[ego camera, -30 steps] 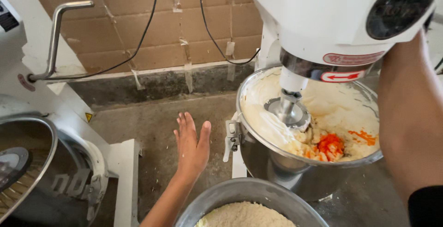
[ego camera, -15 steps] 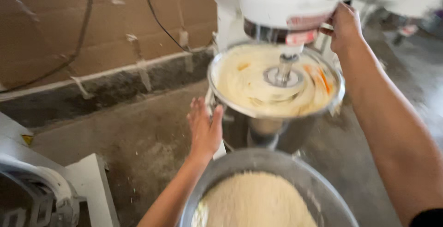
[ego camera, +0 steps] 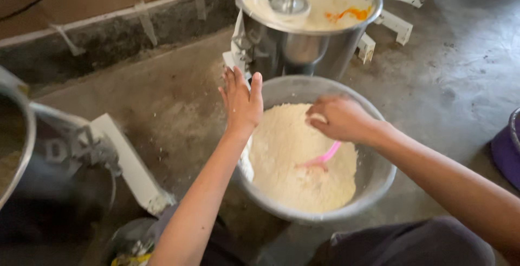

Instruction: The person sits on the floor of a bakery kitchen, scoops flour into a large bowl, adds ingredients from small packets, and stirs the mixture with a spatula. They weigh chunks of margarine on a digital scale, add them with colorant into a stand mixer bowl, and run the mixer to blend the batter while adding more flour.

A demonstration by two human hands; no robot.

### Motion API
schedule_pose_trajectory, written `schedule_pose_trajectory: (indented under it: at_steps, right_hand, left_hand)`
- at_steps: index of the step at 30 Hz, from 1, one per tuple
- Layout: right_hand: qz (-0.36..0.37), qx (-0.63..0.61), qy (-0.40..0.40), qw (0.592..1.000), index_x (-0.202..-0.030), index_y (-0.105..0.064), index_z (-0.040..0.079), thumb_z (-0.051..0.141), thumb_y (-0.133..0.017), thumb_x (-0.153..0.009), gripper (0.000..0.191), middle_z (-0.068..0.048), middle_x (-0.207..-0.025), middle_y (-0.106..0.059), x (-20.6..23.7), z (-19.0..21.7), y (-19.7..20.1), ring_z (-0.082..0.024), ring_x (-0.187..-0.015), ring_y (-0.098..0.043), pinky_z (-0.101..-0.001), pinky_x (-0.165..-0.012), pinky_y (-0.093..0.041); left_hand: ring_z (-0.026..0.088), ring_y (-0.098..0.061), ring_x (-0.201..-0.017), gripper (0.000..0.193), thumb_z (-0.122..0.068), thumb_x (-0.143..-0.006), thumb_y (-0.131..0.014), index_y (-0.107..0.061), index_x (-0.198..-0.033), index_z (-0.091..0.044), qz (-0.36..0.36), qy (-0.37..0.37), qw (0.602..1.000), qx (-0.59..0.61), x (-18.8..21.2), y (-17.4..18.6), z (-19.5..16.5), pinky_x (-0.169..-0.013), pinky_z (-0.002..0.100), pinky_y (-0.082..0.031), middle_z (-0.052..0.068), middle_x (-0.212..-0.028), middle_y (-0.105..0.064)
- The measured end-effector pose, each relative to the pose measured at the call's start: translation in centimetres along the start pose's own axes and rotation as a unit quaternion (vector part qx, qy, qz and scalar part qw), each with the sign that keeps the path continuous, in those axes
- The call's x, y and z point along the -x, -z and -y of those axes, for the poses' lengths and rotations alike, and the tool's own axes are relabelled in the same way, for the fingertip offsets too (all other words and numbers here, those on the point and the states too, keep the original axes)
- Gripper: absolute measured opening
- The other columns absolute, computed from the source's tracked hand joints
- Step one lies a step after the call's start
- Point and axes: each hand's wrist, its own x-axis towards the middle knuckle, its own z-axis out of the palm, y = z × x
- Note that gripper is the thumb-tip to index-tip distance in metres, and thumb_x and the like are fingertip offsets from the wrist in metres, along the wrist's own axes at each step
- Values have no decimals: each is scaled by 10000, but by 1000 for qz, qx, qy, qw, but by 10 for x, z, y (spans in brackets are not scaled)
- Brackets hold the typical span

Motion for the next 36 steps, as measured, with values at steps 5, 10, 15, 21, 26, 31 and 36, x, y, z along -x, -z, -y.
schedule_pose_trajectory:
  at_steps: [5, 10, 15, 21, 26, 31, 36]
  right_hand:
    - [353, 152, -69, 921, -1105, -730, 168, 436, -661, -905, 342, -123, -1104, -731, 14, 49, 1, -322, -1071, -686, -468, -891, -542]
    - [317, 231, -55, 918, -1000, -801, 150, 273, -619, -891, 245, -105, -997, -761, 30, 36, 17, -280, -933, -756, -444, -796, -574]
    - [185, 181, -201, 945, -1093, -765, 228, 303, -592, -920, 256, -51, -1032, -777, 18, -23, 16, -277, -966, -753, -453, -787, -595]
    - [148, -42, -221, 963, -1083, -805, 274, 411, -613, -868, 320, -46, -1097, -783, -3, -38, -88, -276, -1003, -756, -430, -843, -597]
    - [106, -185, -180, 960, -1102, -813, 161, 403, -638, -955, 333, -134, -960, -787, -20, -30, -129, -262, -840, -728, -393, -796, -554]
    - [100, -393, -254, 878, -1075, -847, 112, 299, -654, -951, 296, -1, -646, -563, -5, -33, -96, -111, -571, -449, -302, -538, -368]
    - [94, -428, -254, 863, -1104, -852, 128, 331, -609, -981, 339, 27, -513, -395, 21, -20, -49, -76, -452, -334, -269, -437, -258]
  left_hand:
    - [435, -125, -1569, 864, -596, -1050, -312, -288, -1560, 102, -15, 6, 999, -27, 23, 15, 5, -1253, 565, -42, 332, -1647, -216]
    - [416, -136, -1574, 857, -597, -1045, -318, -303, -1551, 95, 3, 19, 999, -46, 26, 30, -1, -1256, 563, -36, 320, -1644, -232]
    - [425, -122, -1562, 861, -592, -1039, -313, -301, -1549, 102, 8, 7, 1000, -28, 36, 40, -4, -1240, 567, -34, 333, -1635, -217]
    - [442, -136, -1557, 859, -600, -1047, -298, -314, -1537, 106, 21, 30, 998, -59, 35, 42, 8, -1238, 575, -52, 345, -1630, -219]
    - [437, -145, -1554, 846, -600, -1038, -269, -333, -1531, 85, 35, 38, 997, -53, 24, 39, 15, -1236, 582, -47, 338, -1622, -229]
    - [425, -136, -1558, 863, -619, -1036, -238, -330, -1533, 80, 64, 34, 995, -63, 16, 30, 20, -1236, 574, -46, 315, -1637, -221]
    - [417, -116, -1554, 858, -621, -1034, -227, -317, -1541, 65, 85, 28, 992, -87, 4, 20, 20, -1228, 573, -41, 296, -1647, -187]
